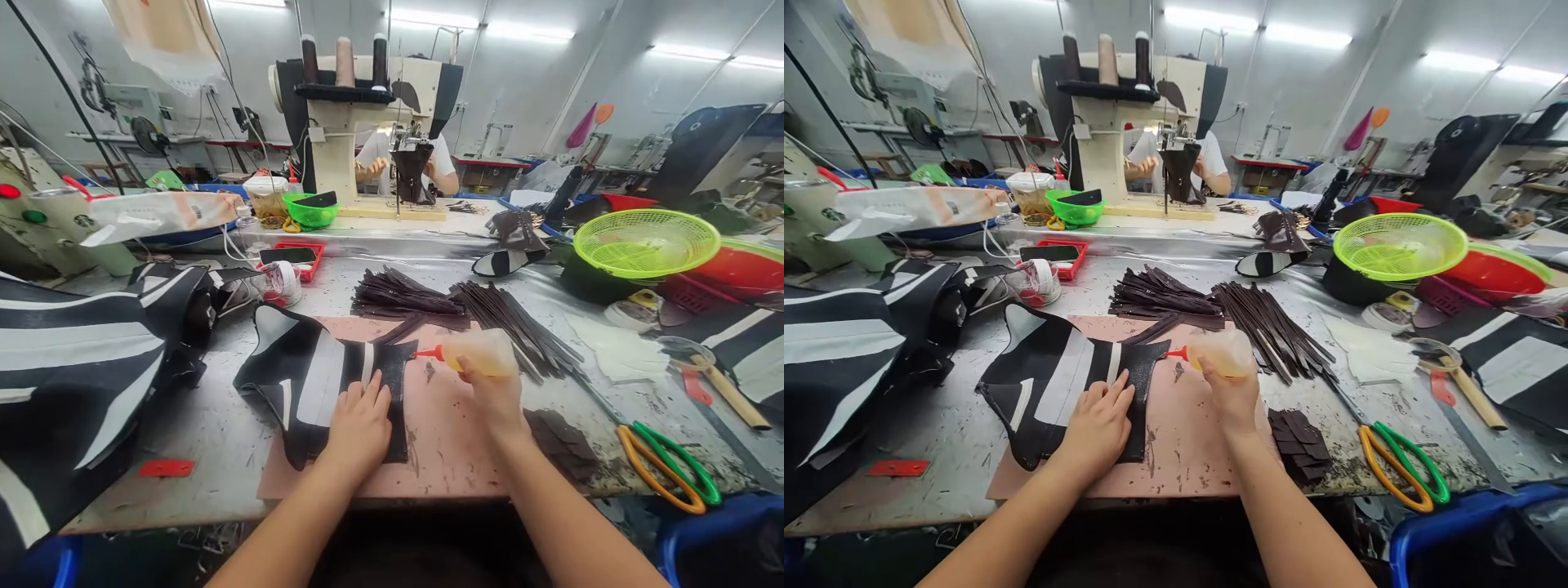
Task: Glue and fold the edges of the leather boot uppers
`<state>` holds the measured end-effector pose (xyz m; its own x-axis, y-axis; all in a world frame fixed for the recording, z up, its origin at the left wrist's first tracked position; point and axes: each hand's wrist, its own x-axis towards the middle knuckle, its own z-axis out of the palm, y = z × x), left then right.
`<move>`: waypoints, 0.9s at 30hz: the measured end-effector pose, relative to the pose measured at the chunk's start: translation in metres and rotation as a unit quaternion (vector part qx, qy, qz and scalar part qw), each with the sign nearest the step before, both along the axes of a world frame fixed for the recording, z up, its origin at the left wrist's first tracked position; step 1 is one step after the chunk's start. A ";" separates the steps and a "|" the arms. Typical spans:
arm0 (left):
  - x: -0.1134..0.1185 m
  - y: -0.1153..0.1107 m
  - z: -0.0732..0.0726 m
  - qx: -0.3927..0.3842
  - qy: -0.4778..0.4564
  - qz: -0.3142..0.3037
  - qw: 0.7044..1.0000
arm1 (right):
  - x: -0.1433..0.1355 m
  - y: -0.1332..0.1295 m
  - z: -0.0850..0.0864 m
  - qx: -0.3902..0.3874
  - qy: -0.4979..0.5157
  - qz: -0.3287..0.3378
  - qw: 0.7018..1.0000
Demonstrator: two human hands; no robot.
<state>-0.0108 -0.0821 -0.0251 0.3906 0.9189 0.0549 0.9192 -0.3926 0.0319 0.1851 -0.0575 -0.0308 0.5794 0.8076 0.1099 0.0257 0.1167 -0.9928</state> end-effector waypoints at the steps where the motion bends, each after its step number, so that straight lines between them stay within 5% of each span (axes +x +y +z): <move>1: 0.000 0.000 0.000 -0.003 0.000 -0.001 1.000 | -0.001 0.000 0.001 -0.023 0.003 -0.016 1.000; 10: -0.002 0.001 -0.003 -0.005 -0.018 -0.007 1.000 | -0.014 -0.004 0.007 -0.054 0.002 0.022 0.998; 27: 0.001 0.001 -0.012 0.038 -0.030 -0.007 0.999 | 0.007 -0.042 -0.001 -0.078 0.006 0.105 0.991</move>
